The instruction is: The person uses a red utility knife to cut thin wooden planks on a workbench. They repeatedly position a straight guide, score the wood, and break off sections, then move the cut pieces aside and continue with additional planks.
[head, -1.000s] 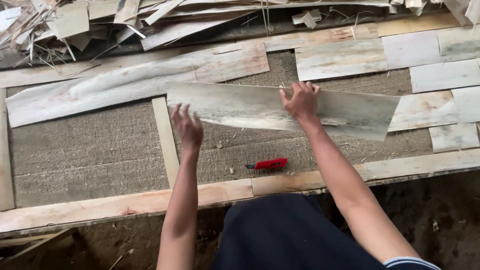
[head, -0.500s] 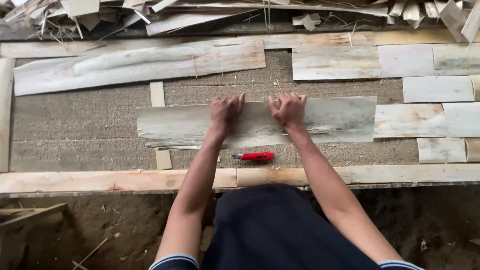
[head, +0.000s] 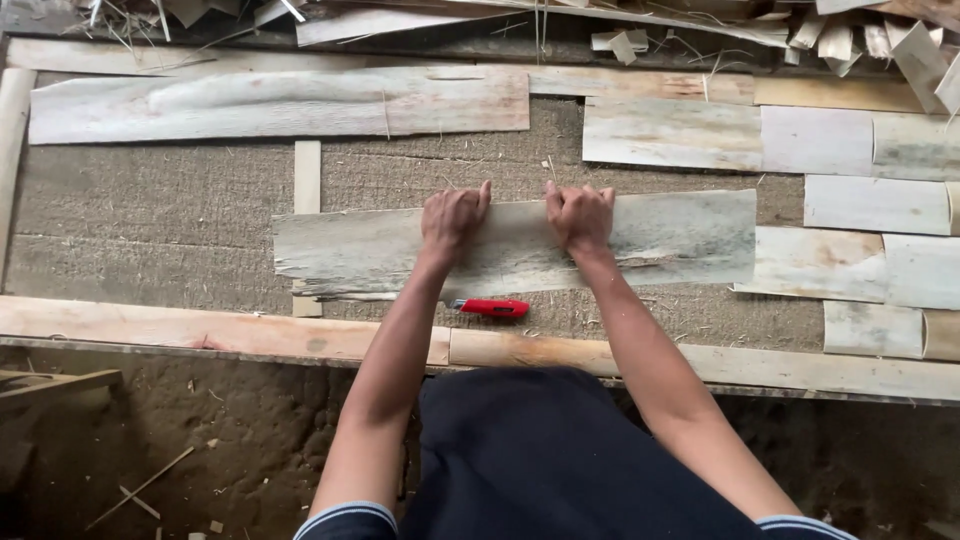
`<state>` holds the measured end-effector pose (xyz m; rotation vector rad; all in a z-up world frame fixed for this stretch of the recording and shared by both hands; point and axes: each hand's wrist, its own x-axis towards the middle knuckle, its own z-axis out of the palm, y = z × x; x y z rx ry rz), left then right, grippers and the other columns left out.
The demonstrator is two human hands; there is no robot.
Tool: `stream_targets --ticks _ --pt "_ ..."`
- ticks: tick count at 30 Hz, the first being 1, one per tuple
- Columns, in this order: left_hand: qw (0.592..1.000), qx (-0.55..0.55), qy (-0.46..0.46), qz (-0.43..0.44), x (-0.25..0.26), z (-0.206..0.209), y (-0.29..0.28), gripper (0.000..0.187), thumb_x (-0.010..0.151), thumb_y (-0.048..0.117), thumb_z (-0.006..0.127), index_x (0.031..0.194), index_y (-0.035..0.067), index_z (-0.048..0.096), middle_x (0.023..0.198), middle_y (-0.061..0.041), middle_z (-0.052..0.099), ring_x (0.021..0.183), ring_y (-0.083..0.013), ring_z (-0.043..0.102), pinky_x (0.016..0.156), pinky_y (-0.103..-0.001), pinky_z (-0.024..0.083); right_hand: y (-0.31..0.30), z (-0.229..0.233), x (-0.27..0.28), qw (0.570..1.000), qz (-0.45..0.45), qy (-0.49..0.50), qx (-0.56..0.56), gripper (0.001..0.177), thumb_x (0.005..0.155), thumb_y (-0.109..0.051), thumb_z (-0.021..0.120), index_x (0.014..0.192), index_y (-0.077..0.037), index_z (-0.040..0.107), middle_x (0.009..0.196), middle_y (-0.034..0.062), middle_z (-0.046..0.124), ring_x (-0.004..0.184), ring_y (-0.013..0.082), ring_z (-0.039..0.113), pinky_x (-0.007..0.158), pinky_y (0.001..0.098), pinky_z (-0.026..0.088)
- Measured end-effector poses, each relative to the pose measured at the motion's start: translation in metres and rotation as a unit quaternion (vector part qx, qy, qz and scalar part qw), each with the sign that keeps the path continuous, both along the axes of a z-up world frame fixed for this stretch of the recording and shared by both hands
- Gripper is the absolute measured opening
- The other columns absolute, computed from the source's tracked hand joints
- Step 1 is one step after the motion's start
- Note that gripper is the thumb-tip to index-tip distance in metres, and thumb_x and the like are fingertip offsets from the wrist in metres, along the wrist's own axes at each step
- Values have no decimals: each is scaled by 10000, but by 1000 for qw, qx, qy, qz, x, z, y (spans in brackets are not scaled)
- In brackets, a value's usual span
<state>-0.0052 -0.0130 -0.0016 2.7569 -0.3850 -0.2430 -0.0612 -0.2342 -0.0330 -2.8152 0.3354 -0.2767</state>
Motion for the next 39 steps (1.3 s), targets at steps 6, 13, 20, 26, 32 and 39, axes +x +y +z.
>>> stream_targets --ticks 6,13,20,26,32,39 --pt "1000 -11 17 -8 2 -14 -9 720 997 607 305 709 105 735 717 -200 719 797 -437 744 691 -571 559 -14 21 -3 999 15 31 38 663 1023 -619 342 621 -195 656 688 106 713 813 324 724 899 424 356" --pt "998 -56 33 0 0 -7 -23 682 995 569 355 668 86 709 663 -211 685 767 -451 729 686 -541 557 -14 44 -9 996 -6 59 71 631 994 -553 357 597 -181 676 649 128 696 766 342 724 879 410 375" --pt "975 -210 44 53 3 38 -43 671 1010 531 390 614 69 671 675 -236 669 815 -483 688 698 -616 456 -12 13 -1 953 -41 0 300 569 974 -456 478 604 -64 661 629 215 634 723 421 672 757 458 455" --pt "928 -369 -44 18 -5 20 -40 615 1044 406 499 539 61 557 514 -214 511 550 -403 571 568 -468 434 -19 15 0 947 -52 2 317 643 991 -544 502 585 -60 622 602 197 582 689 421 622 708 463 473" --pt "898 -384 -156 -144 -26 67 -6 430 1038 457 542 1261 94 602 1240 -171 597 1186 -389 564 1008 -530 433 -27 23 12 961 -74 12 268 603 970 -542 531 542 -125 604 539 119 563 632 344 644 652 419 471" --pt "926 -153 -221 -265 -69 79 24 1021 619 384 948 1501 157 487 1573 -160 441 1462 -337 421 1177 -523 324 -40 19 26 946 -100 80 297 621 964 -585 493 561 -124 596 614 147 631 725 386 681 697 442 488"
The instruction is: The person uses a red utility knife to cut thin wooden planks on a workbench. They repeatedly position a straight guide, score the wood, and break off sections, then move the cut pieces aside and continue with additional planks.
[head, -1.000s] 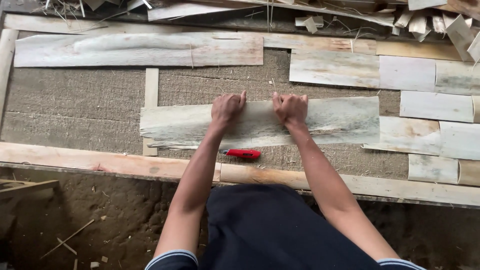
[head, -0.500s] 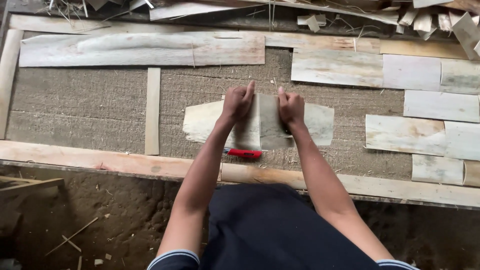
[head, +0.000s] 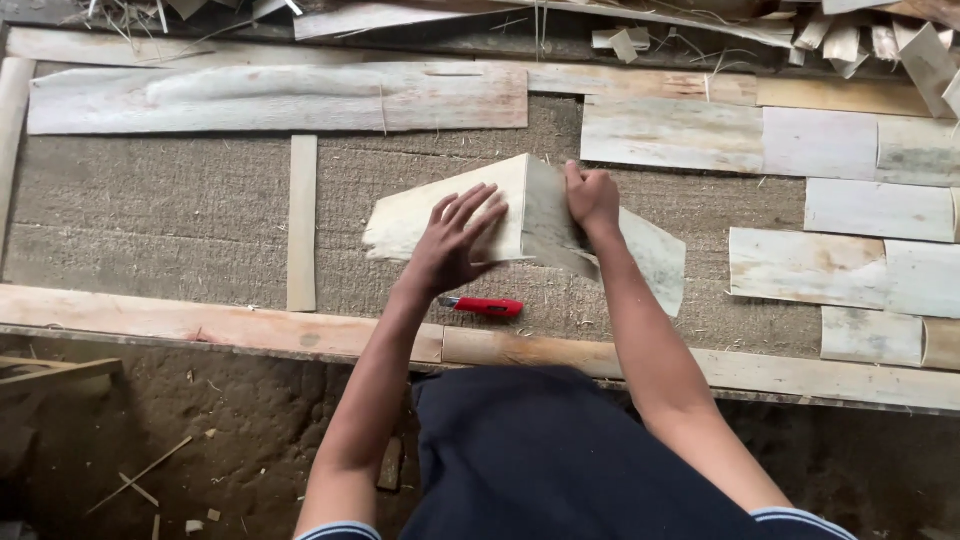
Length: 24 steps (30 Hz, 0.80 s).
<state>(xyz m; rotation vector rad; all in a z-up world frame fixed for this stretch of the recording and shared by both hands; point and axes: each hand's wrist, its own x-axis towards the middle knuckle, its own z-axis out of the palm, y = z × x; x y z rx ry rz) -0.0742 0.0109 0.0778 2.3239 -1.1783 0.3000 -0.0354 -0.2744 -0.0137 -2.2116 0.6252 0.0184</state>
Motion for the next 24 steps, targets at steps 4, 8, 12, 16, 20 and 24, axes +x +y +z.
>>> stream_targets --ticks 4,8,12,16,20,24 --pt "994 -66 -89 24 25 -75 6 452 927 29 621 1371 108 629 1288 -138 645 1245 -313 626 1026 -429 533 5 8 0 999 39 11 6 651 979 -627 499 612 -112 652 673 164 668 786 389 702 738 459 507" --pt "984 26 -57 166 41 -82 8 286 917 116 616 1160 249 688 1018 7 705 889 -244 736 728 -389 607 28 99 -30 981 162 35 96 606 1042 -625 507 1295 -86 614 1314 237 607 1295 434 553 1099 589 425" --pt "959 147 64 235 64 -79 6 138 828 133 593 931 216 633 751 -25 681 680 -335 745 585 -470 586 57 181 -68 937 290 92 174 815 855 -481 770 1404 61 507 1433 352 529 1380 546 455 1183 640 354" --pt "958 208 113 163 96 -100 11 214 808 231 675 1014 207 622 772 -86 703 727 -384 754 634 -526 590 49 125 -67 959 272 74 9 259 940 -116 643 1194 -98 689 1129 247 729 1164 498 635 1023 607 498" --pt "942 245 197 114 101 -63 10 305 786 202 706 1089 243 710 900 -116 757 890 -394 751 770 -549 602 19 27 -33 966 220 20 -135 206 899 -179 716 1098 -229 728 1036 84 766 1047 341 716 947 473 561" --pt "921 285 254 76 110 -82 10 374 825 259 755 1199 264 738 1054 -158 771 1045 -404 727 907 -570 582 22 -7 -24 971 166 -93 -142 269 910 -66 727 1168 -121 676 1143 126 704 1113 336 684 999 464 536"
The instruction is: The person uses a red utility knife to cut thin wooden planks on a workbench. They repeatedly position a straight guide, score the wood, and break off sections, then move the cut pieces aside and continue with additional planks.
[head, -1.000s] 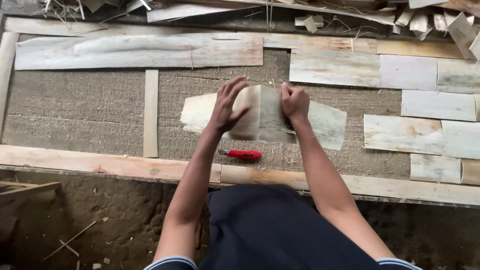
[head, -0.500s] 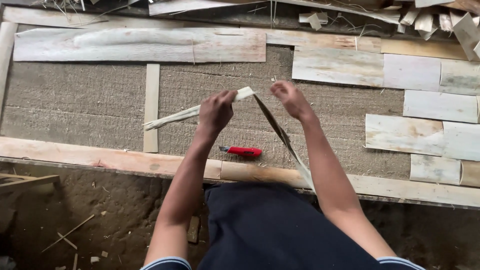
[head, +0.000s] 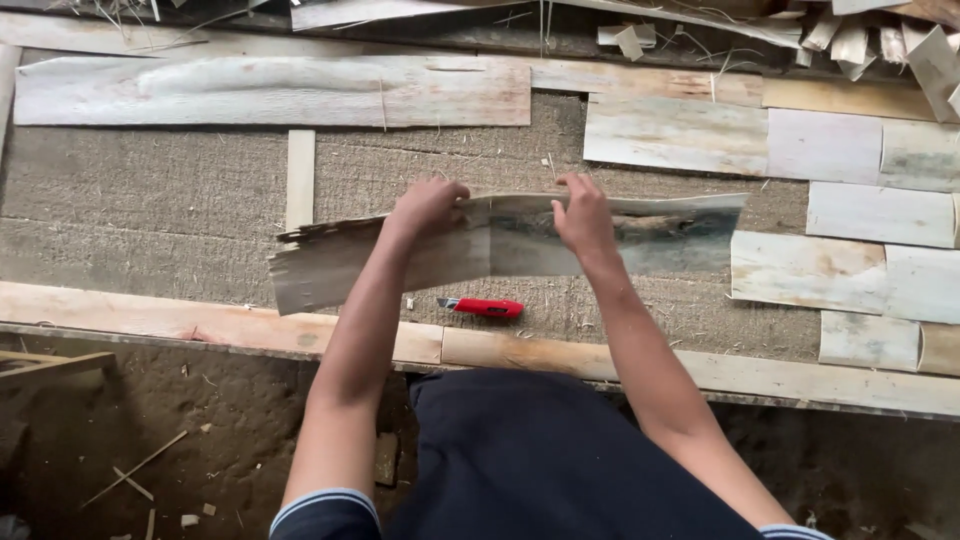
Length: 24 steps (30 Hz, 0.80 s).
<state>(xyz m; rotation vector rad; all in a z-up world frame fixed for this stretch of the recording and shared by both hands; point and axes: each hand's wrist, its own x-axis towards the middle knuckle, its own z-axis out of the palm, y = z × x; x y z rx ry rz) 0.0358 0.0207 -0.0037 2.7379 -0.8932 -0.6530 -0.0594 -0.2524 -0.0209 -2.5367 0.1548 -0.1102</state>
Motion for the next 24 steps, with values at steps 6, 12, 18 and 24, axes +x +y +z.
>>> stream_targets --ticks 6,12,18,24 --pt "993 65 85 53 16 -103 9 471 856 337 753 1311 229 701 1211 -168 738 1179 -376 686 1002 -532 556 63 -5 -63 960 155 228 52 255 889 -220 641 1113 -121 713 1121 168 713 1151 365 659 1060 495 512" --pt "984 69 88 142 13 -113 21 466 859 447 770 1244 190 718 1180 -161 737 1157 -362 694 979 -524 570 107 -95 -85 899 319 272 -123 710 699 -506 861 1237 -95 647 1208 164 673 1156 387 672 966 500 565" --pt "983 84 38 157 16 -196 46 434 827 374 821 1217 232 696 1078 -107 753 1048 -329 740 869 -511 608 119 -92 -96 898 308 302 -90 519 818 -275 656 1277 -50 563 1145 220 696 1111 437 686 948 551 545" --pt "969 70 91 220 0 -153 39 469 911 340 767 1349 362 602 1192 -149 692 1108 -380 710 947 -528 574 96 -2 -83 905 142 394 76 436 947 -363 529 1238 -46 601 1163 336 681 1174 492 645 981 586 514"
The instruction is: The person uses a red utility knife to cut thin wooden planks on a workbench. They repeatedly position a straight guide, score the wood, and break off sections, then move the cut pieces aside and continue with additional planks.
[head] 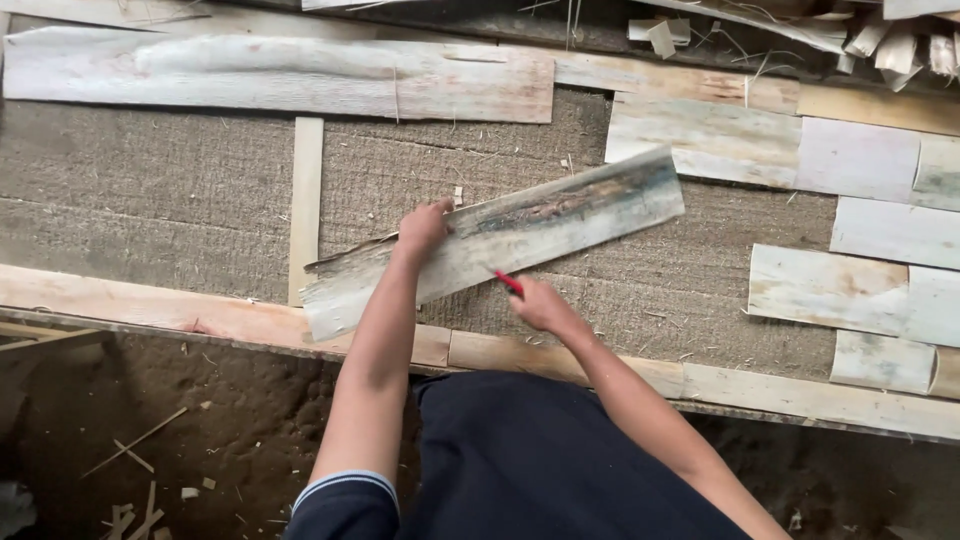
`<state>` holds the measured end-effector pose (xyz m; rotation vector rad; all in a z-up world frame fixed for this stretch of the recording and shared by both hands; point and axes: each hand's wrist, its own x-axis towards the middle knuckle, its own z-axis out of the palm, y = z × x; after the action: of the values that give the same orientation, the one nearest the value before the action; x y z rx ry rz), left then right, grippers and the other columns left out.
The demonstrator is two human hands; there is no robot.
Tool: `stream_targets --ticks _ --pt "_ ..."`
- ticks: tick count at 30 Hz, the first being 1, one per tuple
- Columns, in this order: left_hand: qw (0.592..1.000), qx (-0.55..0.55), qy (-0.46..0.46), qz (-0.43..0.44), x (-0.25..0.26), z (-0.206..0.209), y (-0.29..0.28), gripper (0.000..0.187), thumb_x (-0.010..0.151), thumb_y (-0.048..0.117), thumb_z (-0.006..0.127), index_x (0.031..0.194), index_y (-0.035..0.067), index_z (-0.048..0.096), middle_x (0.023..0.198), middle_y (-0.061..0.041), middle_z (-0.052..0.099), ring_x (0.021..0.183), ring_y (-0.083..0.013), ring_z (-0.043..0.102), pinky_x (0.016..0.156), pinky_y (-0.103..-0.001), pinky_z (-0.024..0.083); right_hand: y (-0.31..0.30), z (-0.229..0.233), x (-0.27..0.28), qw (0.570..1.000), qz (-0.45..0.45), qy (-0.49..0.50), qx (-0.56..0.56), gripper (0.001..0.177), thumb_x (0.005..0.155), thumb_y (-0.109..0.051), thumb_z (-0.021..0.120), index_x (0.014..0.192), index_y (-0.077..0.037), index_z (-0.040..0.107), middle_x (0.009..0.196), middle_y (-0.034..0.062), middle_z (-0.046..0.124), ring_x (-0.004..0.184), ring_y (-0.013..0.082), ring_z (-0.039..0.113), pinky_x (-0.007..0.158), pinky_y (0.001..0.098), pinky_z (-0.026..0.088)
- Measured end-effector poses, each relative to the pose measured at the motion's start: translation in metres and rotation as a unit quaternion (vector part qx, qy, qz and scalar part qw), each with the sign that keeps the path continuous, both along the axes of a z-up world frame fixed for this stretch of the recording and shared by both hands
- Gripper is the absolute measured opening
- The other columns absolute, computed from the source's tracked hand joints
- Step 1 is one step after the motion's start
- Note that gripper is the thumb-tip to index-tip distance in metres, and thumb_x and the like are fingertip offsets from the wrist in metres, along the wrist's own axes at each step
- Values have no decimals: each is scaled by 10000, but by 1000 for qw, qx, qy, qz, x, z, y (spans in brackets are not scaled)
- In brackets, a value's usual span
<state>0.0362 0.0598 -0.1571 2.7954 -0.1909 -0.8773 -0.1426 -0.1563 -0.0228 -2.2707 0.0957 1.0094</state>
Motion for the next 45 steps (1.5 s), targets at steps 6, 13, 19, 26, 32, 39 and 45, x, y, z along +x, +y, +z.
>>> stream_targets --ticks 6,13,19,26,32,39,45 --pt "999 -52 1 -3 -28 32 -8 606 963 231 705 1473 431 445 1192 -155 713 1127 -378 706 977 -528 568 11 11 32 997 -45 -58 -21 432 1043 -456 415 1268 -89 452 1139 301 689 1116 453 685 958 556 551" --pt "998 -41 -24 -35 -30 9 -9 566 997 240 655 1478 481 477 1234 -154 690 1090 -390 721 924 -512 605 39 -36 59 996 -16 -36 -81 364 1060 -368 376 1240 -55 422 1149 309 682 1091 515 681 970 591 551" --pt "998 -27 -39 -34 -28 -18 -10 557 1009 222 623 1457 524 489 1178 -126 700 1039 -372 741 879 -501 623 43 -25 64 995 -27 -24 -88 373 1067 -373 369 1236 -45 421 1169 308 668 1104 538 668 955 606 551" --pt "999 -17 -24 -20 -27 -14 -12 599 989 212 645 1453 552 479 1200 -126 702 1066 -363 733 903 -495 616 52 -10 64 997 -50 -11 -64 411 1069 -346 363 1241 20 434 1182 369 647 1123 576 643 971 631 532" --pt "999 -29 -33 26 -31 -10 -16 508 950 223 716 1387 370 504 1178 -159 700 1075 -395 721 917 -527 602 60 -11 57 996 -55 -10 -65 390 1075 -304 349 1231 45 425 1162 385 647 1116 593 638 965 645 525" --pt "990 -66 -33 116 -29 -39 -9 263 917 234 761 1130 120 656 1084 -170 729 1073 -421 717 914 -583 578 56 -19 49 996 -52 -3 -72 382 1069 -307 366 1213 43 422 1146 382 663 1103 585 649 956 640 529" --pt "985 -85 -11 148 -29 -23 -13 232 920 231 756 1083 83 681 1079 -196 722 1088 -466 699 933 -609 557 49 -26 23 996 -42 -10 -72 340 1053 -225 362 1218 61 441 1122 396 669 1103 567 658 952 633 526"
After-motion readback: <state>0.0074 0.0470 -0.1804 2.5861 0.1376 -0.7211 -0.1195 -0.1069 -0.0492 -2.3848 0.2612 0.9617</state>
